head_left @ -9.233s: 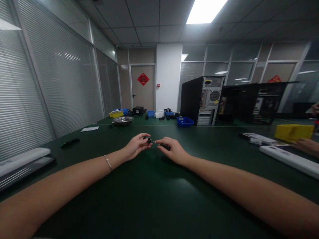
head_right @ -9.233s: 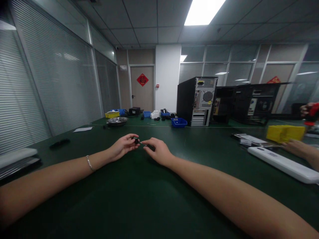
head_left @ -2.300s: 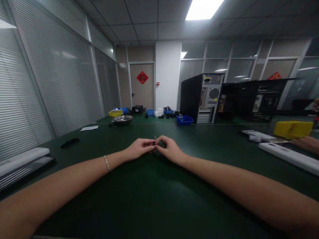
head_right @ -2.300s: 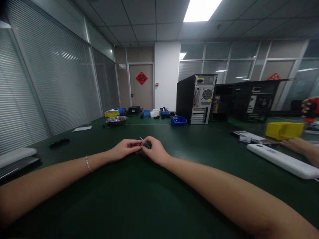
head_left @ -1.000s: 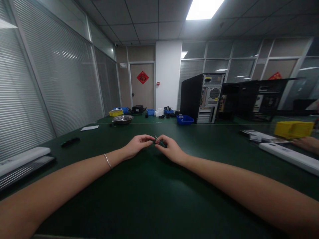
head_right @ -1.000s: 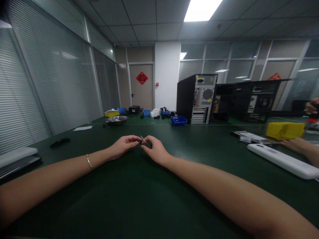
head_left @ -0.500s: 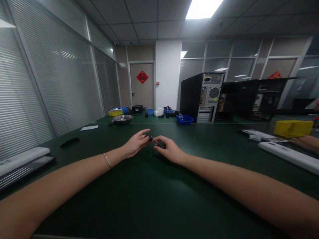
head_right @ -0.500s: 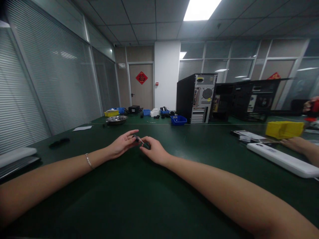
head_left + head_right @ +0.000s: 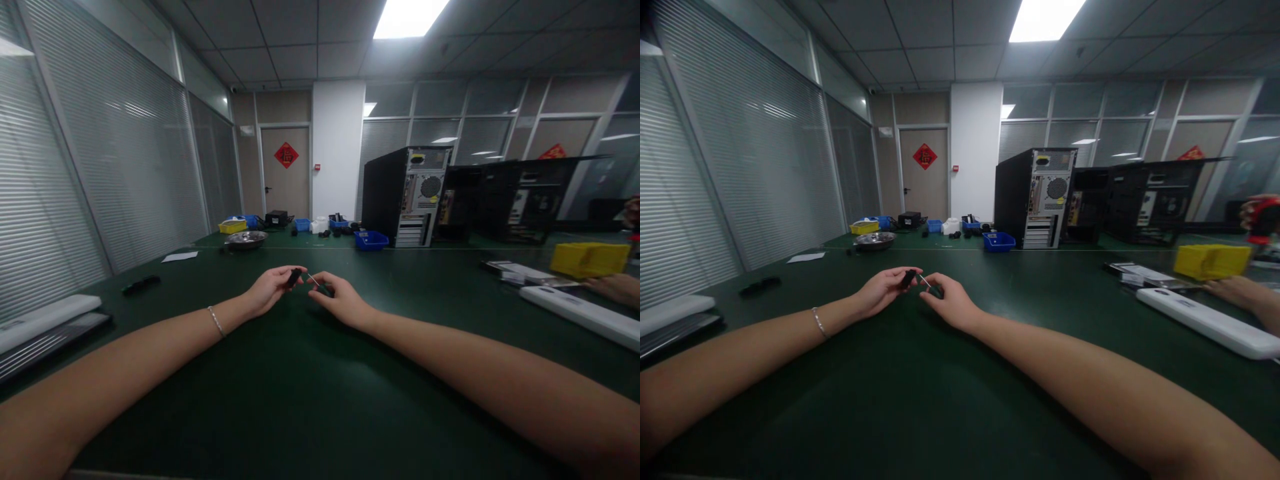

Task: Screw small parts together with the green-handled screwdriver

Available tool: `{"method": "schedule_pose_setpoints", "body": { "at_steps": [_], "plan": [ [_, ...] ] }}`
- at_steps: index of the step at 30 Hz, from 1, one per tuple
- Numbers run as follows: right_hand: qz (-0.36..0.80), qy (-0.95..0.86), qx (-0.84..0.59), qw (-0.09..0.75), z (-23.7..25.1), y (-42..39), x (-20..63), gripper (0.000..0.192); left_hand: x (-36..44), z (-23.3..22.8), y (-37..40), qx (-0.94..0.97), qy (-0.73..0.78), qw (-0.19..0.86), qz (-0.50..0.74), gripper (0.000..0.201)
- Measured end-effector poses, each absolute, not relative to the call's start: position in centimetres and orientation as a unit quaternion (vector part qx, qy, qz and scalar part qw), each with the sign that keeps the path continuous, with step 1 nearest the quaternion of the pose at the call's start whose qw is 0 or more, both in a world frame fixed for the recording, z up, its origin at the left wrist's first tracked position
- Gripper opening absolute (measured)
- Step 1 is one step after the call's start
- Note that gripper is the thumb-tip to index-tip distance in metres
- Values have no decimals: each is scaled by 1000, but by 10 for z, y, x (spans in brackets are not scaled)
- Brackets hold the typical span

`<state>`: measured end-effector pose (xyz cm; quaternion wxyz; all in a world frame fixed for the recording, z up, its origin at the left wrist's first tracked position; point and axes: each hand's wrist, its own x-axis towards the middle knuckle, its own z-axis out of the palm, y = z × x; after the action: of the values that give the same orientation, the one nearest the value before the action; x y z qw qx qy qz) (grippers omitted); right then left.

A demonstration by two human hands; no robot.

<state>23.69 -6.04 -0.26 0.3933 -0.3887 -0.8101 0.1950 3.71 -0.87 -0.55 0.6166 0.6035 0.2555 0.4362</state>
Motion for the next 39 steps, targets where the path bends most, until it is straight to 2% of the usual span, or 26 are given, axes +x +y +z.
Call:
{"method": "schedule_pose_setpoints", "body": {
  "at_steps": [9,18,24,31,39],
  "plan": [
    [215,-808,-380,396,-2,-61,237,26,40,2,-15,660,272,567,410,27],
    [198,-797,-380,425,2,-57,245,22,41,5,-20,666,290,576,375,31],
    [250,-783,-391,414,6,-55,245,25,39,8,-20,696,302,548,352,40],
    [329,-755,-387,414,15,-58,240,26,37,17,-22,687,285,561,362,37],
    [363,-745,-368,421,14,-52,232,25,30,21,-22,685,282,569,358,33]
  ]
}}
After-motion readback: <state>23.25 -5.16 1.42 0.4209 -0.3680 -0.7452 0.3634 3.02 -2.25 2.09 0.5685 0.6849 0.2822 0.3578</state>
